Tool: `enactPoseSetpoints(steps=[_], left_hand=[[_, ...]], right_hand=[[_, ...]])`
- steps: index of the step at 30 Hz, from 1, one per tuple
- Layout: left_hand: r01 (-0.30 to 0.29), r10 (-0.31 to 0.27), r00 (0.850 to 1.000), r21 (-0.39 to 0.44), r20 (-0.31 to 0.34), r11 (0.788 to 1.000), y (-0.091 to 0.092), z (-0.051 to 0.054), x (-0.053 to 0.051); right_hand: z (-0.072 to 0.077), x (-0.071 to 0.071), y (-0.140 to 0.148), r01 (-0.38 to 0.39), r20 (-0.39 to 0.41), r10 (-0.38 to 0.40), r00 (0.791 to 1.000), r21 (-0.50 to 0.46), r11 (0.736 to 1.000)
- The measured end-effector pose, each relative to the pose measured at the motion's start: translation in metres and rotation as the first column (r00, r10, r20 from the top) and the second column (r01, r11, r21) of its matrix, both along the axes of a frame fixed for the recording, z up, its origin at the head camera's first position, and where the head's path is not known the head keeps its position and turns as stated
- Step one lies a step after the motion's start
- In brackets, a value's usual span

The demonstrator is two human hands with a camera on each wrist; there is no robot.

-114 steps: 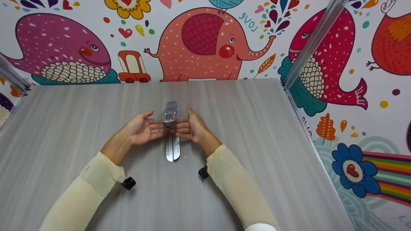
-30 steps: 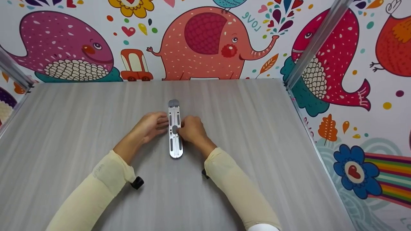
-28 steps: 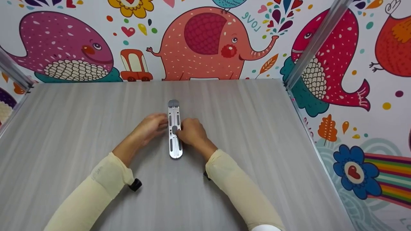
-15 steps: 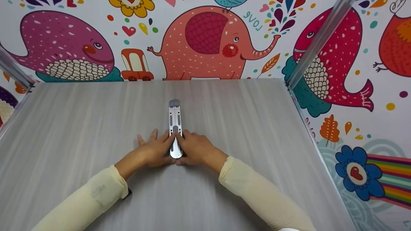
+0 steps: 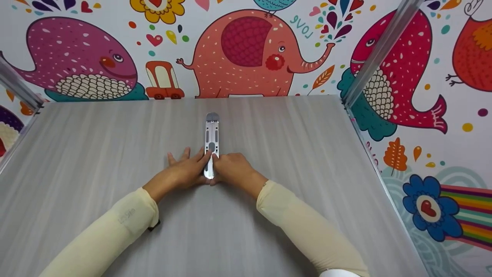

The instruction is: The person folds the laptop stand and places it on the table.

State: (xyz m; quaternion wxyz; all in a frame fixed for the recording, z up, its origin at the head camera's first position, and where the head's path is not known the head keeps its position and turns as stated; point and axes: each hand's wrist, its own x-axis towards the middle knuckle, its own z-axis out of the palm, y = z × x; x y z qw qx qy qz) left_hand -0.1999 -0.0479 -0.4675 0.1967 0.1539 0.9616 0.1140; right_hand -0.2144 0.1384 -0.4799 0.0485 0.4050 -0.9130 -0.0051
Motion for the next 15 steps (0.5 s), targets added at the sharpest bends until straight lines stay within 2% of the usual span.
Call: enactPoseSetpoints(steps=[6,10,15], left_hand=[[-0.003,0.002,0.999,0.022,0.043,1.0,0.0,-0.001,-0.007],[-0.007,0.006,0.999,0.017,0.035,1.0,0.0,-0.002,-0.007],[-0.004,0.004,1.0,0.009,0.021,1.0,0.001,-0.001,-0.008]], right_hand=[[-0.006,-0.005,0.001,0.021,-0.008,-0.022,1.0,-0.021,1.0],[-0.01,-0.004,0.001,0.029,-0.029,-0.031,0.999,-0.044,0.999],[-0.009,-0.003,0.001,0.043,-0.037,-0.045,0.998,-0.05,0.998]])
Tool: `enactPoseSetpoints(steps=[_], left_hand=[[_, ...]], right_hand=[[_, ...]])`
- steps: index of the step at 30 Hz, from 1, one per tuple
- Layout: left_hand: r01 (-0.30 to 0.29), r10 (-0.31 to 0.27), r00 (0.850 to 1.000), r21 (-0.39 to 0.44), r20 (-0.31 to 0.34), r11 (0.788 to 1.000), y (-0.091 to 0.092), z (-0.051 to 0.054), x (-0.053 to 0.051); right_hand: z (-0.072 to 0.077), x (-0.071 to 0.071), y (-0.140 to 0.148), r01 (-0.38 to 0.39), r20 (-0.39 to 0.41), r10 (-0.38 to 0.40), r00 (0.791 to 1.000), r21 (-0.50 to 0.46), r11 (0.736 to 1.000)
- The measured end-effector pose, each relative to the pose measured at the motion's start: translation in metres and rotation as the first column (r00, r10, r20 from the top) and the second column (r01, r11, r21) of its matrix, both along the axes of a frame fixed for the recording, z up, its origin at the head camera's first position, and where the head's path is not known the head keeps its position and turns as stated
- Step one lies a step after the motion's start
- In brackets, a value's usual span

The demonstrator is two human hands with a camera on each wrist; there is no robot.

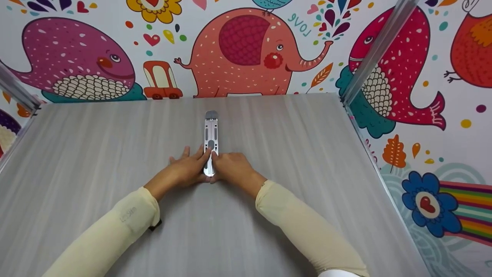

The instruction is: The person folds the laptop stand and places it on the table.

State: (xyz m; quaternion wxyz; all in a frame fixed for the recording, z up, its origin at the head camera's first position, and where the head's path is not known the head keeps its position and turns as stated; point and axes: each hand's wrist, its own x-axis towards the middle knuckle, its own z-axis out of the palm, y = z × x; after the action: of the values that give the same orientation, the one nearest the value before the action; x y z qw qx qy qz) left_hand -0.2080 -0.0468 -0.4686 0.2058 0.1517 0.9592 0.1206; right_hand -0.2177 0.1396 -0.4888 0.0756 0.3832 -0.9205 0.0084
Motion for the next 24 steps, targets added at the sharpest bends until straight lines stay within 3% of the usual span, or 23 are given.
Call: enactPoseSetpoints(steps=[10,19,24], left_hand=[[0.004,-0.004,1.0,-0.013,-0.025,1.0,0.0,0.002,0.004],[0.043,-0.042,0.999,0.023,-0.028,0.999,-0.008,0.001,0.007],[0.005,-0.006,1.0,0.068,0.001,0.998,-0.029,0.012,0.007]], right_hand=[[0.001,0.006,0.002,-0.048,-0.088,0.045,0.995,-0.034,0.998],[0.015,0.0,0.022,-0.007,0.091,0.011,0.996,-0.042,0.999],[0.031,-0.013,0.048,0.115,0.102,-0.104,0.989,-0.102,0.988]])
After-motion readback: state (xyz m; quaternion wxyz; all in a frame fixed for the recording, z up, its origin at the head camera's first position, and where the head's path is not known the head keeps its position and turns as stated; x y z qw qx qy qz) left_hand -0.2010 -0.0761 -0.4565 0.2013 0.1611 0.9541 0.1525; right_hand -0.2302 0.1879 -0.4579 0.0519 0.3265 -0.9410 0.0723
